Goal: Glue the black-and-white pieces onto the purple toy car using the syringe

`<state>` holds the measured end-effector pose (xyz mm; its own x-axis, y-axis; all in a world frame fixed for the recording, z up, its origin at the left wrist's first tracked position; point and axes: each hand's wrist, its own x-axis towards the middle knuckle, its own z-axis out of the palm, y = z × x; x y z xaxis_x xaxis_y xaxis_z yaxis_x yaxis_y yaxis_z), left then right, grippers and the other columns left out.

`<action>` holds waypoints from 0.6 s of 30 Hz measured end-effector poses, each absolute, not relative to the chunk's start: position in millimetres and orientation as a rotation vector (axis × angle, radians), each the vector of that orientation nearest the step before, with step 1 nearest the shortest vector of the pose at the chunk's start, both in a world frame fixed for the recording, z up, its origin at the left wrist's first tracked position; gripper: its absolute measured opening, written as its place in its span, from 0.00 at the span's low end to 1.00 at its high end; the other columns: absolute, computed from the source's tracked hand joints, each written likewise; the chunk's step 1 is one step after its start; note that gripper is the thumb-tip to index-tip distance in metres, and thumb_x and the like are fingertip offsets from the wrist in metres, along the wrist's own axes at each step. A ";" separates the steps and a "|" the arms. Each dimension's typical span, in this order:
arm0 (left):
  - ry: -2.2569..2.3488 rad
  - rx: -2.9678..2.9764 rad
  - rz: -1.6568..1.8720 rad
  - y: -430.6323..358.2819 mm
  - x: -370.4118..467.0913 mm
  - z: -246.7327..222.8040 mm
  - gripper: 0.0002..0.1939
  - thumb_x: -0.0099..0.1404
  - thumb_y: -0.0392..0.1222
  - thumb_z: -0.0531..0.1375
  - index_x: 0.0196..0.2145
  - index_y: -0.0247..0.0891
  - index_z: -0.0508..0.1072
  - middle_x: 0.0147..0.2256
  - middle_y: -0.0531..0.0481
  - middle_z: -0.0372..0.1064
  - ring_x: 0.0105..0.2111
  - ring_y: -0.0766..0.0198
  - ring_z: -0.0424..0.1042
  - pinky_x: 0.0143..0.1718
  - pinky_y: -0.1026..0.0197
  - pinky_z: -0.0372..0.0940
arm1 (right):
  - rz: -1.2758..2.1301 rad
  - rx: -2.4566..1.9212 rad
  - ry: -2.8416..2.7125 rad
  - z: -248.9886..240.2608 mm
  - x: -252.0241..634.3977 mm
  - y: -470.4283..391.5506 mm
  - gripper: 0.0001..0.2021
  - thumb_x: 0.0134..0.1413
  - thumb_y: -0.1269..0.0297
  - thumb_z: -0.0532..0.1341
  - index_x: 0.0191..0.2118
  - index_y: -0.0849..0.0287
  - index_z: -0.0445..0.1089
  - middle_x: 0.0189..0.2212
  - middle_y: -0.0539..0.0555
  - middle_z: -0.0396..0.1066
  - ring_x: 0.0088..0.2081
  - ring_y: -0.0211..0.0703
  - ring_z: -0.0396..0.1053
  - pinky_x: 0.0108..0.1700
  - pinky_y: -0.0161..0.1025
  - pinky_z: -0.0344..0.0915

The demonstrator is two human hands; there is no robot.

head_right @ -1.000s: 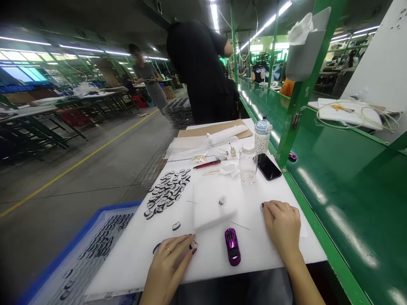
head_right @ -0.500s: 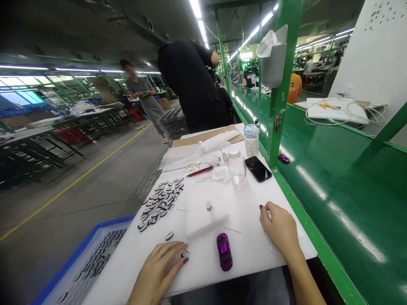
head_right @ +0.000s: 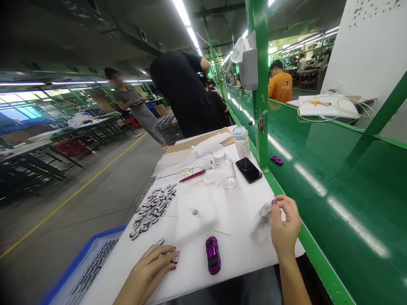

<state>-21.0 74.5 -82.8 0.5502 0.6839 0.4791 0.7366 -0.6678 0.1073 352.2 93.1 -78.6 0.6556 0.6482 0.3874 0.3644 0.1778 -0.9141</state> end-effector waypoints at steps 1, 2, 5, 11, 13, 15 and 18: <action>-1.214 -2.674 -0.759 74.9 -20.2 -82.7 0.14 0.73 0.45 0.54 0.38 0.43 0.79 0.36 0.48 0.76 0.36 0.62 0.77 0.36 0.63 0.75 | 0.202 -1.394 -0.785 -75.4 353.3 92.5 0.16 0.60 0.56 0.57 0.24 0.60 0.64 0.43 0.58 0.70 0.39 0.43 0.67 0.38 0.39 0.62; -1.203 -2.675 -0.765 74.8 -19.6 -82.9 0.13 0.72 0.44 0.54 0.39 0.42 0.78 0.37 0.48 0.76 0.36 0.62 0.77 0.37 0.64 0.75 | 0.193 -1.338 -0.662 -71.3 353.9 92.0 0.16 0.60 0.57 0.57 0.24 0.60 0.63 0.44 0.58 0.70 0.35 0.40 0.66 0.34 0.38 0.61; -1.193 -2.663 -0.831 71.2 -19.5 -84.9 0.09 0.71 0.41 0.57 0.42 0.40 0.77 0.37 0.48 0.76 0.37 0.62 0.77 0.39 0.64 0.75 | 0.351 -1.120 -0.413 -58.1 353.3 89.1 0.16 0.61 0.55 0.57 0.27 0.60 0.62 0.32 0.54 0.71 0.22 0.32 0.57 0.22 0.33 0.53; -1.502 -2.652 -1.056 53.2 -12.0 -89.7 0.12 0.66 0.39 0.61 0.48 0.42 0.76 0.41 0.46 0.76 0.40 0.59 0.77 0.43 0.61 0.74 | 0.608 -1.177 -0.650 -54.6 344.3 78.5 0.21 0.52 0.49 0.68 0.26 0.59 0.61 0.16 0.44 0.54 0.18 0.29 0.50 0.17 0.28 0.48; -1.670 -2.609 -1.188 47.4 -4.0 -91.6 0.12 0.66 0.40 0.61 0.48 0.44 0.77 0.43 0.46 0.76 0.41 0.57 0.76 0.44 0.60 0.74 | 0.677 -1.210 -0.751 -57.3 341.0 76.5 0.19 0.51 0.51 0.70 0.28 0.59 0.63 0.19 0.46 0.60 0.18 0.29 0.52 0.17 0.28 0.51; -1.798 -2.553 -1.382 43.4 5.9 -94.5 0.10 0.65 0.42 0.63 0.44 0.45 0.79 0.41 0.46 0.77 0.39 0.57 0.77 0.40 0.62 0.75 | 0.714 -1.197 -0.854 -58.9 337.6 76.1 0.18 0.53 0.53 0.69 0.28 0.60 0.63 0.25 0.50 0.69 0.19 0.30 0.57 0.20 0.29 0.57; -2.033 -2.478 -1.751 40.4 24.5 -99.7 0.09 0.63 0.46 0.65 0.39 0.43 0.81 0.36 0.46 0.78 0.35 0.59 0.77 0.37 0.66 0.74 | 0.805 -1.141 -1.004 -59.1 331.1 76.6 0.16 0.56 0.54 0.66 0.29 0.59 0.63 0.29 0.53 0.74 0.18 0.29 0.57 0.21 0.29 0.59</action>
<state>24.5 40.4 -99.7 -0.0105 0.9415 0.3369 0.4730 -0.2921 0.8312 331.1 76.6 -59.1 0.3572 0.9077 0.2204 -0.0182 0.2427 -0.9699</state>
